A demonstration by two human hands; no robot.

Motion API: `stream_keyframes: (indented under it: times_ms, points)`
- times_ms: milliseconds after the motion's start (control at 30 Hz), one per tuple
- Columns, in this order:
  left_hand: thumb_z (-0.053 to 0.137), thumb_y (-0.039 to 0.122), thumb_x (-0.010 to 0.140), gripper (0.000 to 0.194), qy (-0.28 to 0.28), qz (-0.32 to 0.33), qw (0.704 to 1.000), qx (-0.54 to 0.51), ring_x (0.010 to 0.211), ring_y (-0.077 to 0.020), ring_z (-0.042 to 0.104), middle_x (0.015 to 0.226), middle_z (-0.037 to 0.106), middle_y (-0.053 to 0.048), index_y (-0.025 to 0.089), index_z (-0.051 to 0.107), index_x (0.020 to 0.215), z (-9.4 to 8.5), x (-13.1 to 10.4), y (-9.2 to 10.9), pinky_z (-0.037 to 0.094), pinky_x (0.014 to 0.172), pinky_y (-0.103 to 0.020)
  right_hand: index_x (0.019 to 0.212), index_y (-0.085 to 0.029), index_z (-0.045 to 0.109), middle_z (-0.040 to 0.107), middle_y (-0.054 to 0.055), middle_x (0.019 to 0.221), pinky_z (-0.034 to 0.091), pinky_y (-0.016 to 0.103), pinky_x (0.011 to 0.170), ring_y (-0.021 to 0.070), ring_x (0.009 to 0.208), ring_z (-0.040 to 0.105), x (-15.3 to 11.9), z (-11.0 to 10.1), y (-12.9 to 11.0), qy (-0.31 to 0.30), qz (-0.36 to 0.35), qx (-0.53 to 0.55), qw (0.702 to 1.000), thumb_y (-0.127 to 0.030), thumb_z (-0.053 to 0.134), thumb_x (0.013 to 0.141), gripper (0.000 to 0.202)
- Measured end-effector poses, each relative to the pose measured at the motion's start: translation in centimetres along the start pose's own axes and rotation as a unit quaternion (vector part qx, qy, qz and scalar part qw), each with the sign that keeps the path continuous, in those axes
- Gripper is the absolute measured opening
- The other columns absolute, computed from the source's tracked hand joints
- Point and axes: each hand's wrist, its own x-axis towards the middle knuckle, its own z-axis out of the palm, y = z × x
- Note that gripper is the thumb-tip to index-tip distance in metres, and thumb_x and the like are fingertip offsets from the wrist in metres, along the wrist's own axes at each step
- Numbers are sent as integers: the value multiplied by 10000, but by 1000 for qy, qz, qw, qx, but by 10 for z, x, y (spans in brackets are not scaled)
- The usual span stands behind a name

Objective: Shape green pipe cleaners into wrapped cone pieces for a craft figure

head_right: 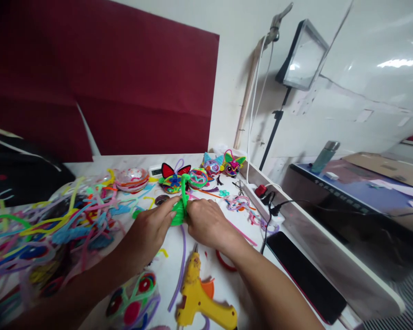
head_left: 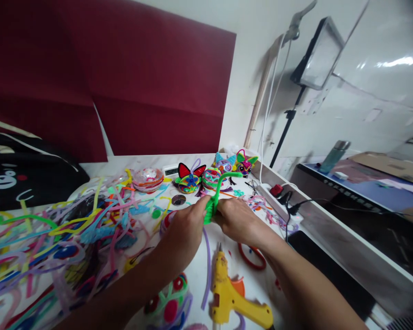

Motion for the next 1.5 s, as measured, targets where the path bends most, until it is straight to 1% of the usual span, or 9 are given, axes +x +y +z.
stream_keyframes:
  times_ms: [167, 300, 367, 500, 700, 967, 1067, 1267, 1500]
  points:
    - [368, 160, 866, 410, -11, 5, 1000, -8, 851, -239, 687, 926, 734, -123, 160, 597, 1206, 1, 3, -5, 496, 723, -292, 763, -135, 676, 723, 134, 813, 312, 275, 557, 204, 689, 630, 1, 0, 4, -17, 6, 39, 999, -180, 548, 805, 142]
    - [448, 232, 854, 385, 1, -55, 993, -104, 789, -229, 680, 840, 727, -69, 176, 601, 1202, -7, 11, -11, 506, 704, -298, 785, -146, 663, 683, 65, 738, 341, 254, 567, 165, 650, 579, 3, -1, 13, 23, 9, 156, 987, -154, 578, 781, 86]
    - [503, 292, 832, 411, 2, -101, 969, -226, 763, -225, 680, 833, 720, -54, 167, 583, 1215, -12, 14, -15, 528, 687, -309, 787, -153, 659, 653, 35, 693, 357, 247, 565, 151, 630, 555, 4, -1, 18, 42, -1, 240, 970, -188, 596, 791, 72]
    - [603, 337, 764, 538, -7, -174, 885, -431, 817, -244, 689, 918, 716, -86, 111, 508, 1242, -18, 19, -17, 554, 701, -338, 758, -152, 628, 610, 10, 661, 389, 244, 574, 138, 626, 531, 4, -5, 25, 36, -26, 411, 911, -329, 643, 795, 182]
    - [666, 290, 733, 538, -4, -195, 844, -499, 848, -236, 691, 966, 704, -101, 103, 493, 1207, -20, 21, -11, 564, 750, -346, 695, -152, 540, 489, -31, 616, 342, 232, 543, 97, 570, 431, 2, -16, 21, 23, -23, 525, 850, -438, 695, 743, 329]
    - [578, 281, 812, 295, -4, -269, 793, -547, 762, -232, 698, 955, 697, -101, 137, 561, 1069, -23, 24, -7, 586, 638, -367, 674, -160, 501, 472, -31, 618, 331, 242, 557, 94, 574, 415, 4, -13, 19, 51, -35, 545, 836, -476, 628, 788, 359]
    - [594, 340, 814, 314, 2, -271, 796, -541, 816, -248, 701, 937, 713, -100, 143, 583, 1059, -19, 27, -15, 574, 678, -362, 684, -160, 517, 517, -17, 630, 364, 243, 571, 105, 593, 466, 4, -14, 18, 73, -21, 540, 838, -447, 631, 789, 326]
    - [615, 417, 795, 436, 71, -245, 833, -491, 1036, -260, 643, 1032, 706, -130, 117, 611, 1110, -8, 30, -32, 509, 848, -361, 674, -165, 522, 533, -25, 613, 371, 237, 556, 98, 565, 486, 7, -12, 17, 116, -8, 545, 831, -421, 635, 789, 302]
    - [557, 426, 828, 371, 48, -178, 894, -407, 759, -216, 682, 937, 715, -116, 117, 668, 999, -17, 24, -22, 487, 448, -226, 676, -171, 510, 539, -19, 615, 369, 241, 553, 109, 573, 490, 9, -7, 15, 126, -3, 527, 841, -467, 634, 780, 337]
